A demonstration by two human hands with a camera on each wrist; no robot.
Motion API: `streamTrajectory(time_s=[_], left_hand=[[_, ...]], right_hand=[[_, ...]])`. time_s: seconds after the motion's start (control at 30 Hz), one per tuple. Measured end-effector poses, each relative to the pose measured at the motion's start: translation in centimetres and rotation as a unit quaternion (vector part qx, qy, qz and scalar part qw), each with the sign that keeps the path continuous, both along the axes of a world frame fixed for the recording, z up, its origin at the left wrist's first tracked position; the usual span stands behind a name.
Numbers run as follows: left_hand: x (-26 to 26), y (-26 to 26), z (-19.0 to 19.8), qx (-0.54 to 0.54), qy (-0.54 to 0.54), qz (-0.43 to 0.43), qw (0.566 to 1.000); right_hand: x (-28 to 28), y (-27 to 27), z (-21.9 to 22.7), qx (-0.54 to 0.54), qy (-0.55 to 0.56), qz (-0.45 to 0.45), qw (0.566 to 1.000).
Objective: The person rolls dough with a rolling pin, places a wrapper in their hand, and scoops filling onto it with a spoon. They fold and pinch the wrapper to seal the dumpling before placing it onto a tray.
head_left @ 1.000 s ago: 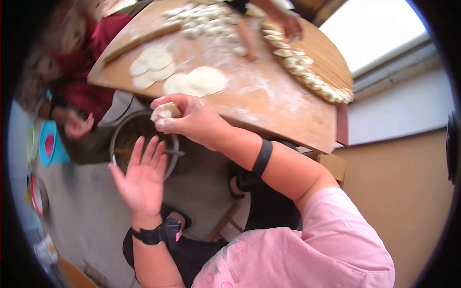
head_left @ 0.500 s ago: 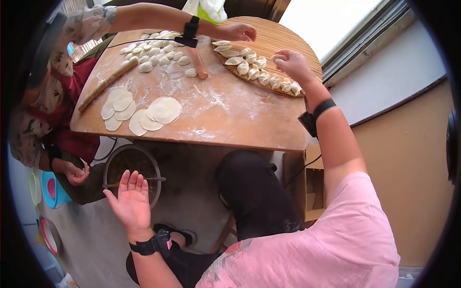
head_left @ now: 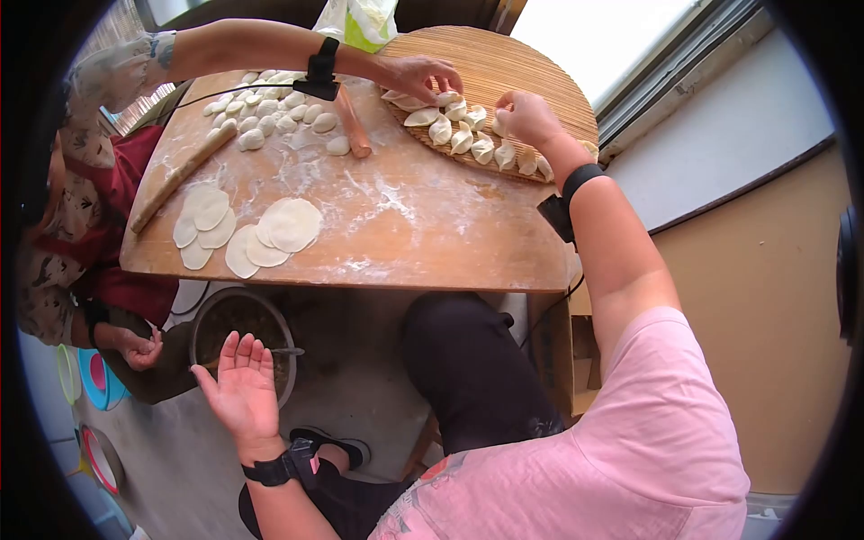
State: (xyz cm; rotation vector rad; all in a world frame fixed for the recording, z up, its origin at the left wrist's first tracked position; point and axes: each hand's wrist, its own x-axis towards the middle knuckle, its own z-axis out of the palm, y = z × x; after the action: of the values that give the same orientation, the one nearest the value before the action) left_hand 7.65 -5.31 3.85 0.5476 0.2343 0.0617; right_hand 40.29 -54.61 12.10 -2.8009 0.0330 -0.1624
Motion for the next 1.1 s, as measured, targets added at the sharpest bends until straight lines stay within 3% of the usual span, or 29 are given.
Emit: streamTrajectory(time_s=[0.13, 0.33, 0.53, 0.63, 0.73, 0.83, 0.93, 1.03, 1.1], left_hand=[[0.3, -0.3, -0.2, 0.001, 0.010, 0.003, 1.000], [0.1, -0.2, 0.1, 0.002, 0.018, 0.006, 1.000], [-0.3, 0.0, 0.5, 0.001, 0.018, 0.006, 1.000], [-0.4, -0.1, 0.6, 0.000, 0.021, 0.007, 1.000], [-0.5, -0.2, 0.9, 0.004, 0.036, 0.019, 0.999], [-0.6, -0.5, 1.3, 0.006, 0.064, 0.038, 0.997], [-0.7, -0.2, 1.2, 0.002, 0.065, 0.045, 0.997], [-0.7, 0.0, 0.9, -0.002, 0.060, 0.047, 0.997], [-0.9, 0.3, 0.5, -0.013, 0.045, 0.041, 0.998]], right_hand=[[0.5, -0.4, -0.3, 0.045, 0.016, -0.015, 0.999], [1.2, -0.3, -0.5, 0.197, 0.056, -0.066, 0.977], [1.0, 0.2, -0.6, 0.125, 0.066, -0.060, 0.988], [1.1, -0.1, -0.7, 0.146, 0.056, -0.062, 0.986], [1.6, -0.4, -1.3, 0.087, 0.061, -0.048, 0.993], [1.8, -0.5, -1.0, -0.056, 0.048, -0.005, 0.997], [-0.3, 1.0, 0.2, -0.088, -0.059, -0.052, 0.993], [-1.1, 3.4, 1.9, -0.026, -0.086, -0.009, 0.996], [-2.7, 7.1, 3.0, 0.037, -0.076, 0.089, 0.992]])
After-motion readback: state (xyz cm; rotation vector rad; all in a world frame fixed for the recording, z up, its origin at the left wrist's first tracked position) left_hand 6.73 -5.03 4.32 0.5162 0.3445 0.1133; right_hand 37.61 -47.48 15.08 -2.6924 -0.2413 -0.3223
